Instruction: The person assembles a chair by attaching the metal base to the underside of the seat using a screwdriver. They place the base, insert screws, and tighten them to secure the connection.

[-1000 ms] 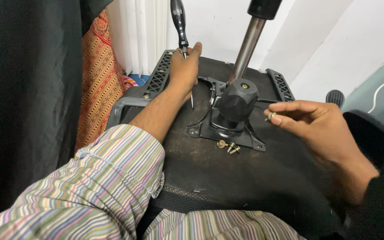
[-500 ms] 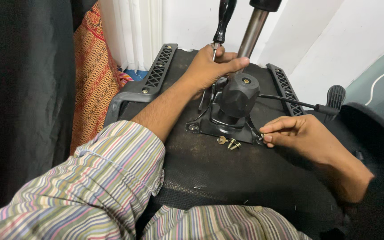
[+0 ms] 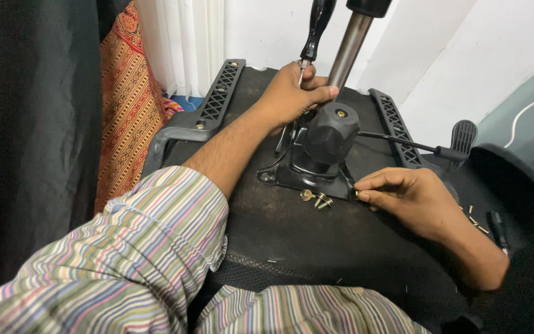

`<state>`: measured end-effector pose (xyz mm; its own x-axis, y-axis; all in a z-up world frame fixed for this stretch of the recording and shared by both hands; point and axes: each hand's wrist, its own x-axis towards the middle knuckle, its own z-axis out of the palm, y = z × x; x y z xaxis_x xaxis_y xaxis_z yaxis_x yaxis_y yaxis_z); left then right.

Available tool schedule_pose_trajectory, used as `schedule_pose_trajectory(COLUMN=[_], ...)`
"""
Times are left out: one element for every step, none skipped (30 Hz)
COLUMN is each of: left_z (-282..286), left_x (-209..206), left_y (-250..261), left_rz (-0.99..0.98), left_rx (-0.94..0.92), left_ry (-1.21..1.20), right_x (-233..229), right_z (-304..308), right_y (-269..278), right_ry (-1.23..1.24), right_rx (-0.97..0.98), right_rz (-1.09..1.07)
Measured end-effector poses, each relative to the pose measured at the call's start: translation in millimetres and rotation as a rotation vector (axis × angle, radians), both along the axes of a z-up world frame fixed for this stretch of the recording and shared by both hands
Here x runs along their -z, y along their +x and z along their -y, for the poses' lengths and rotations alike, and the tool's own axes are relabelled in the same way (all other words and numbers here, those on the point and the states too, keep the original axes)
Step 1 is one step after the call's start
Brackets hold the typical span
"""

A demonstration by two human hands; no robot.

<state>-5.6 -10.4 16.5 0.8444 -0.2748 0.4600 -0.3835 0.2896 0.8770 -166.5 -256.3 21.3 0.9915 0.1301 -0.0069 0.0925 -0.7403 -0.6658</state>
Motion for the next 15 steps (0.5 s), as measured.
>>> schedule_pose_trajectory(left_z=[-2.0,-1.9,-1.8,-0.5,0.5,-0.2,-0.2,-1.9,-4.4,-4.4,-4.1,-2.9,-1.1,-1.8,-2.1], left_x=[-1.1,-2.6,-3.9,-5.3,-6.0,-5.9,-6.7,-7.1,-6.9,-7.0,-6.6,-7.2,-7.6,-7.5,-7.9], left_y=[-2.0,-3.2,-4.1,-4.6,-5.3,-6.5,-6.9,-7.8,-8.7,-8.5,-8.3,-7.4,-6.9,-7.3,-7.4], left_rz=[-0.003,-0.005,-0.006,-0.004,-0.002,0.0,-0.013,-0.03,-0.047,-0.031,-0.016,0.003,0.0,-0.003,-0.006], left_rx=[-0.014,-0.024,-0.034,-0.015,0.003,0.018,-0.012,-0.044,-0.077,-0.055,-0.033,-0.01,-0.008,-0.01,-0.012], left_ry=[0.015,0.031,0.047,0.031,0.014,-0.003,0.04,0.083,0.126,0.096,0.067,0.037,0.037,0.038,0.038], right_x=[0.5,0.2,-0.7,-1.7,-2.8,-3.0,-3.1,-2.3,-2.0,-2.7,-0.5,1.8,3.1,3.7,3.3], right_z=[-2.3,-2.5,-1.9,-0.2,1.8,2.3,2.1,0.4,-1.4,-0.9,-1.5,-2.1,-1.2,-0.8,0.7], right_y=[-1.3,-2.3,-2.4,-2.8,-2.9,-2.5,-2.1,-1.9,-1.0,0.2,1.2,2.4,3.1,3.9,4.5], right_ry=[-0.004,-0.011,-0.018,-0.026,0.045,0.113,0.182,0.097,0.012,-0.071,-0.052,-0.034,-0.016,0.019,0.053], right_rx=[0.021,-0.021,-0.063,-0.102,-0.154,-0.21,-0.265,-0.21,-0.154,-0.093,-0.068,-0.042,-0.016,-0.01,-0.004], right_rz=[-0.004,0.051,0.106,0.163,0.143,0.121,0.099,0.09,0.081,0.073,0.067,0.064,0.062,0.024,-0.013])
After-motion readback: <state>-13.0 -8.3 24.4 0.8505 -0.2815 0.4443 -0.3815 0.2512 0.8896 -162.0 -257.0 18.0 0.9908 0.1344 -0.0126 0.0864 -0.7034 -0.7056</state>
